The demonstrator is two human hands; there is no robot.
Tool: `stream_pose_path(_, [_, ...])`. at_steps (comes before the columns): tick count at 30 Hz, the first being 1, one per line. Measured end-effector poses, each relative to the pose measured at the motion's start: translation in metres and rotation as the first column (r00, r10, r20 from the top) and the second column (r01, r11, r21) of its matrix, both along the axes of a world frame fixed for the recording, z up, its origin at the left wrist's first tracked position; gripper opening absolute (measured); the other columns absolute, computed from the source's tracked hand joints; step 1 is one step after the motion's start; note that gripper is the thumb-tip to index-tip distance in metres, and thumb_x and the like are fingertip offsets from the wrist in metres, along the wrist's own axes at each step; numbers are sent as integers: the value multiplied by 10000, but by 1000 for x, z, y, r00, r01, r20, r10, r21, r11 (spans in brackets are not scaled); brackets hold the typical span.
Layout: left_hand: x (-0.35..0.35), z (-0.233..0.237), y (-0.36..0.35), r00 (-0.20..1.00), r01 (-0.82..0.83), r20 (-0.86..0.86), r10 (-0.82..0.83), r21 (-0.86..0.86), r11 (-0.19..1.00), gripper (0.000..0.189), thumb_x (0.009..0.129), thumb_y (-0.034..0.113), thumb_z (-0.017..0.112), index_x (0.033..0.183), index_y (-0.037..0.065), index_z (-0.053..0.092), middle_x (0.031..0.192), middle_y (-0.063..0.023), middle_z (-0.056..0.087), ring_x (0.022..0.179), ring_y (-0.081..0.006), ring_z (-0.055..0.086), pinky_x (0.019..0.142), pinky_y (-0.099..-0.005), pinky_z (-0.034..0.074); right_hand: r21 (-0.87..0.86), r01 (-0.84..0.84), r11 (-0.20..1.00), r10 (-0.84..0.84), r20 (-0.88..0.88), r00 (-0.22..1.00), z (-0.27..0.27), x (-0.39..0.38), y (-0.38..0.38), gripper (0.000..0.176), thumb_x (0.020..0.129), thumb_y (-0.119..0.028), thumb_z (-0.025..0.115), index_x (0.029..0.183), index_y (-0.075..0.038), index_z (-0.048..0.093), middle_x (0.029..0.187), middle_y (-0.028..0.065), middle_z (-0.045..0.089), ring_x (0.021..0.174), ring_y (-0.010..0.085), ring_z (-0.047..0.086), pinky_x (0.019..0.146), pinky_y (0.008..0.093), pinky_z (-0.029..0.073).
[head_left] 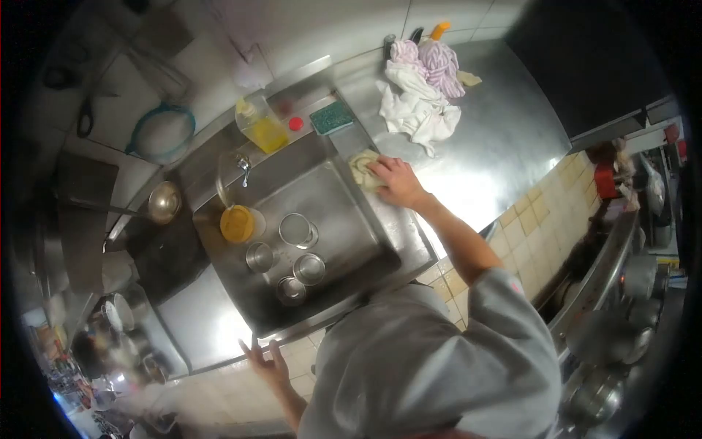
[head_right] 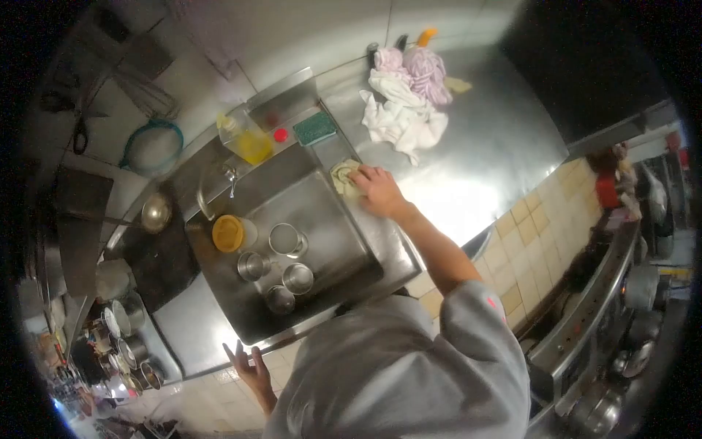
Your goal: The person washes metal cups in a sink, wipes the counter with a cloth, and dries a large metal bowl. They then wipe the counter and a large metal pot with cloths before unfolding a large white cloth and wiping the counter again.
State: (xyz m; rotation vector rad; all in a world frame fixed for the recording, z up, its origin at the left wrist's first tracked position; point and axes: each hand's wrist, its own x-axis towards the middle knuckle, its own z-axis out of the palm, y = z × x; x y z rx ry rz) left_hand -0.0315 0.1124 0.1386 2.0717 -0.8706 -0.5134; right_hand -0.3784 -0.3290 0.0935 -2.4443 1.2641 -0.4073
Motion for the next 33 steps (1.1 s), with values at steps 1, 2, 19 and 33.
stream_pose_path(1, [-8, 1, -4, 1000, -3, 4, 3, -2, 1000, 754, 908, 110, 693, 1483, -123, 263, 1347, -230, 566, 1211, -263, 554, 1035, -376, 428, 5, -8, 1000, 7, 19, 1000, -1, -4, -4, 612, 739, -96, 688, 1325, -164, 526, 1359, 140, 494, 1152, 388, 512, 975, 506, 447])
stream_pose_path(2, [-16, 2, -7, 999, -27, -34, 28, 20, 999, 752, 913, 103, 688, 1487, -120, 256, 1344, -234, 567, 1210, -266, 555, 1033, -372, 430, 20, -27, 999, 26, 40, 999, -2, -7, -9, 589, 735, -79, 672, 1306, -161, 552, 1311, 132, 530, 1142, 380, 529, 962, 476, 459])
stream_pose_path(19, [-62, 17, 13, 977, -147, 180, 113, 194, 970, 444, 960, 170, 664, 1314, -80, 566, 1549, -218, 346, 1248, -282, 541, 980, -349, 485, -86, 15, 996, 0, 172, 985, 23, -122, -123, 662, 782, -254, 778, 1367, -82, 520, 1352, 222, 517, 1197, 413, 518, 1052, 474, 415])
stream_pose_path(33, [-109, 8, 39, 921, -355, 209, 328, 110, 928, 509, 972, 147, 639, 1389, -85, 461, 1232, -221, 638, 1041, -229, 654, 862, -313, 552, 148, 219, 964, -246, 199, 949, -13, -134, -215, 601, 777, -104, 699, 1340, -56, 495, 1269, 186, 553, 1158, 324, 570, 963, 404, 486])
